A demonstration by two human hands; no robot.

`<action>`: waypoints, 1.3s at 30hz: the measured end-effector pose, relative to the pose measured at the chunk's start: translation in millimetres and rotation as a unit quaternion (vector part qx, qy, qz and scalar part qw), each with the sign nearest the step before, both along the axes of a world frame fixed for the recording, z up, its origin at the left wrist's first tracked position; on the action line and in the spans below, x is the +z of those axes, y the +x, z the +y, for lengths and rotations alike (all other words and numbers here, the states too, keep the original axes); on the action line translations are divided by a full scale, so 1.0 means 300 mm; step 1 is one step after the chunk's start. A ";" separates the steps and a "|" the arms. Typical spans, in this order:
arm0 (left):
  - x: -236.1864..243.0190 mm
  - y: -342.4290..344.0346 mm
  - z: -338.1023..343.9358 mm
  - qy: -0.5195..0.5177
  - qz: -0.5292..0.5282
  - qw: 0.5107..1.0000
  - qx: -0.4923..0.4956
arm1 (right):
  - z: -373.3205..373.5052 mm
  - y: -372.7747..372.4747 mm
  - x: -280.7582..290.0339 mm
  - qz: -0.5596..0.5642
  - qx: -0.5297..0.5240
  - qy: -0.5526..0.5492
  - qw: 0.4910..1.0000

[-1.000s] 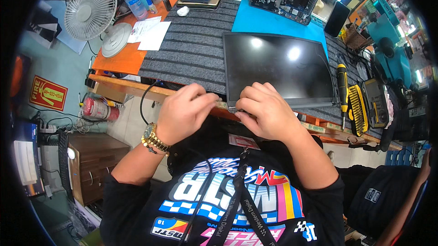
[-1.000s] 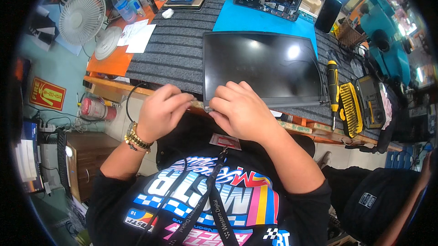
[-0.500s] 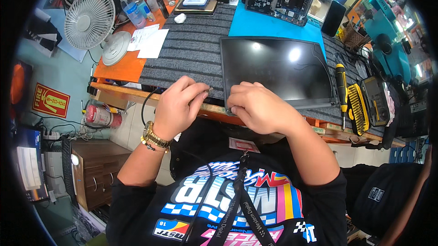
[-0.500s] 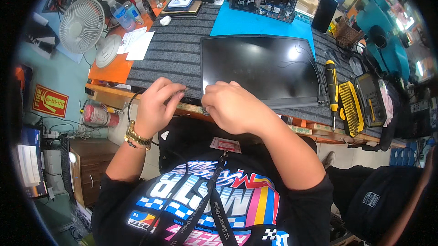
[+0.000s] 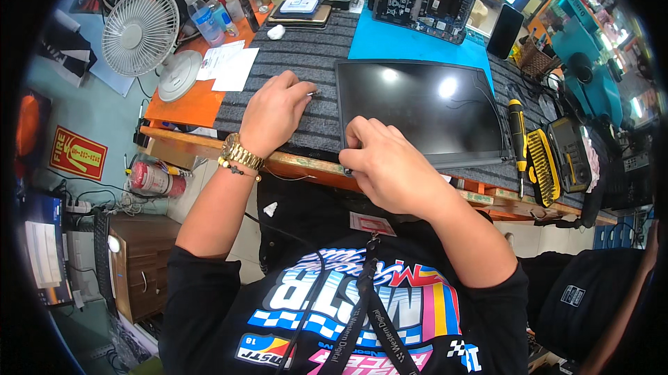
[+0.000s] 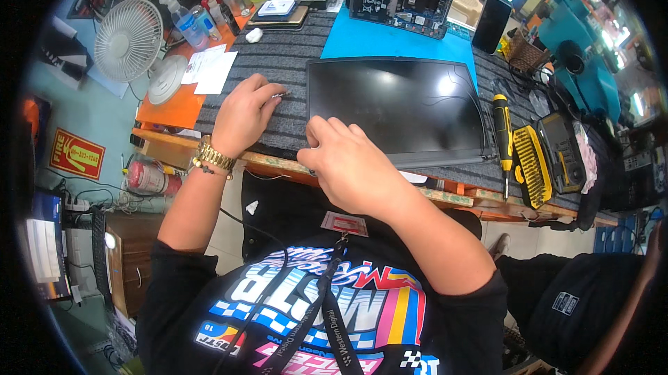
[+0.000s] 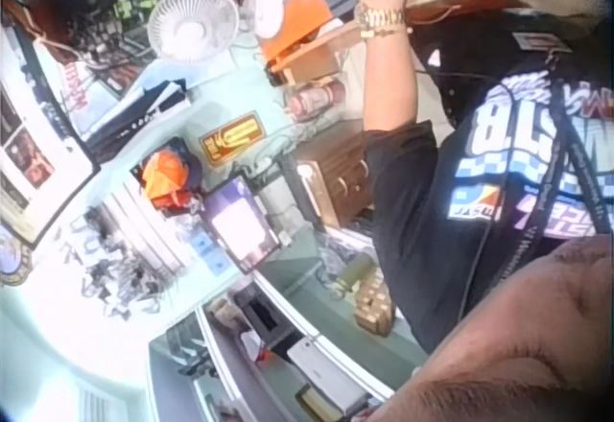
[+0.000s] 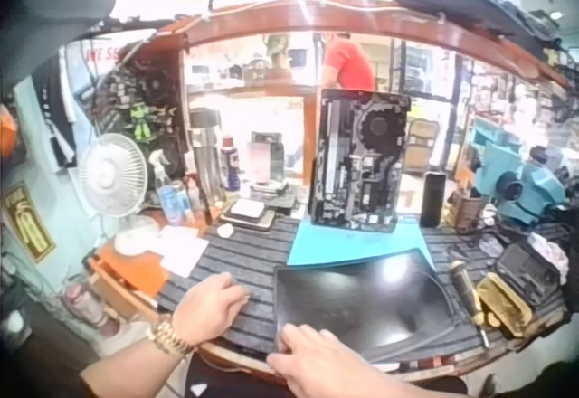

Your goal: The person aligns a laptop screen panel into its frame, handling thin cables and a connector at the bottom edge. They use a small tool to position the cables and then press the display panel into place.

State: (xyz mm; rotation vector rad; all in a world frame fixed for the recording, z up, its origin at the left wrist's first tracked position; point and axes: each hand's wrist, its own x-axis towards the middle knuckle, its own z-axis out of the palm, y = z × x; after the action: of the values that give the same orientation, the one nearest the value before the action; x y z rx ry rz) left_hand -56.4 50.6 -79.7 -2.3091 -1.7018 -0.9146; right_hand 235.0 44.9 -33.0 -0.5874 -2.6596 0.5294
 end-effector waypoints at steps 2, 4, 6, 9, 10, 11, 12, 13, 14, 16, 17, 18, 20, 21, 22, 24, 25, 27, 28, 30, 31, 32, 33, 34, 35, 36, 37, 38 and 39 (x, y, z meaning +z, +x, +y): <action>-0.008 -0.007 0.013 0.006 0.006 1.000 -0.007 | -0.022 -0.002 -0.011 0.014 0.004 0.050 0.999; -0.015 -0.011 0.020 0.012 0.013 1.000 -0.012 | -0.043 -0.008 -0.046 0.018 0.012 0.132 0.991; -0.022 -0.012 0.031 0.019 0.007 1.000 -0.021 | -0.060 -0.002 -0.081 0.036 0.022 0.163 0.986; -0.013 -0.008 0.015 0.010 0.003 1.000 -0.008 | -0.059 0.003 -0.120 0.058 0.032 0.195 0.979; -0.005 -0.003 0.004 0.011 0.005 1.000 -0.008 | -0.048 0.007 -0.121 0.064 0.013 0.194 0.979; 0.002 0.004 -0.008 0.024 0.000 1.000 -0.004 | -0.040 0.013 -0.122 0.069 -0.006 0.193 0.979; 0.011 0.012 -0.022 0.038 -0.005 0.999 0.001 | -0.038 0.024 -0.116 0.070 -0.006 0.193 0.979; 0.022 0.021 -0.039 0.038 -0.004 0.999 0.000 | -0.039 0.041 -0.102 0.092 -0.030 0.167 0.981; 0.033 0.032 -0.056 0.053 -0.017 0.998 -0.004 | -0.037 0.061 -0.090 0.114 -0.053 0.141 0.982; 0.042 0.051 -0.103 0.065 -0.049 0.996 -0.025 | -0.036 0.125 -0.078 0.106 -0.084 0.119 0.984; 0.051 0.063 -0.137 0.067 -0.047 0.996 -0.023 | -0.035 0.156 -0.069 0.099 -0.112 0.099 0.984; 0.052 0.080 -0.161 0.025 -0.089 0.993 -0.077 | -0.034 0.183 -0.064 0.099 -0.126 0.091 0.983; 0.060 0.118 -0.206 -0.033 -0.110 0.982 -0.151 | -0.036 0.237 -0.082 0.088 -0.147 0.096 0.981; 0.065 0.138 -0.228 -0.046 -0.088 0.981 -0.168 | -0.038 0.254 -0.091 0.077 -0.164 0.099 0.978; 0.049 0.159 -0.245 -0.055 -0.086 0.981 -0.166 | -0.042 0.264 -0.101 0.082 -0.178 0.091 0.976; 0.033 0.196 -0.257 -0.053 -0.094 0.978 -0.176 | -0.043 0.276 -0.140 0.088 -0.183 0.104 0.974; 0.024 0.212 -0.261 -0.056 -0.097 0.979 -0.171 | -0.045 0.281 -0.149 0.092 -0.185 0.111 0.972; 0.020 0.224 -0.264 -0.042 -0.095 0.980 -0.170 | -0.054 0.275 -0.148 0.104 -0.193 0.115 0.969; 0.027 0.230 -0.268 -0.045 -0.102 0.981 -0.158 | -0.053 0.276 -0.155 0.106 -0.195 0.113 0.968; 0.023 0.232 -0.266 -0.052 -0.117 0.979 -0.159 | -0.052 0.276 -0.169 0.114 -0.201 0.117 0.966; 0.012 0.236 -0.267 -0.047 -0.114 0.979 -0.163 | -0.051 0.277 -0.170 0.116 -0.204 0.122 0.964; 0.002 0.239 -0.268 -0.050 -0.118 0.979 -0.156 | -0.049 0.278 -0.170 0.119 -0.202 0.116 0.965; -0.002 0.243 -0.268 -0.052 -0.122 0.980 -0.150 | -0.048 0.279 -0.172 0.122 -0.199 0.111 0.966; 0.001 0.249 -0.265 -0.048 -0.123 0.979 -0.154 | -0.047 0.282 -0.174 0.120 -0.198 0.111 0.966; 0.001 0.248 -0.264 -0.042 -0.117 0.979 -0.159 | -0.047 0.283 -0.170 0.125 -0.202 0.118 0.964; -0.006 0.242 -0.262 -0.041 -0.108 0.980 -0.160 | -0.048 0.283 -0.165 0.128 -0.196 0.111 0.966; -0.006 0.240 -0.258 -0.040 -0.099 0.981 -0.160 | -0.047 0.283 -0.159 0.130 -0.189 0.103 0.968; 0.001 0.251 -0.253 -0.036 -0.117 0.981 -0.153 | -0.048 0.286 -0.156 0.127 -0.189 0.104 0.968; 0.005 0.256 -0.246 -0.031 -0.113 0.980 -0.159 | -0.048 0.289 -0.155 0.131 -0.194 0.110 0.966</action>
State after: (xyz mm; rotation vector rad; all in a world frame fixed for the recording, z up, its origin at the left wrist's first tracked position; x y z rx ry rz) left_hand 20.4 -23.0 -78.3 -2.6602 -1.4749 -1.2395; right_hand 321.7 30.5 -79.5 -0.8745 -2.2356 0.1795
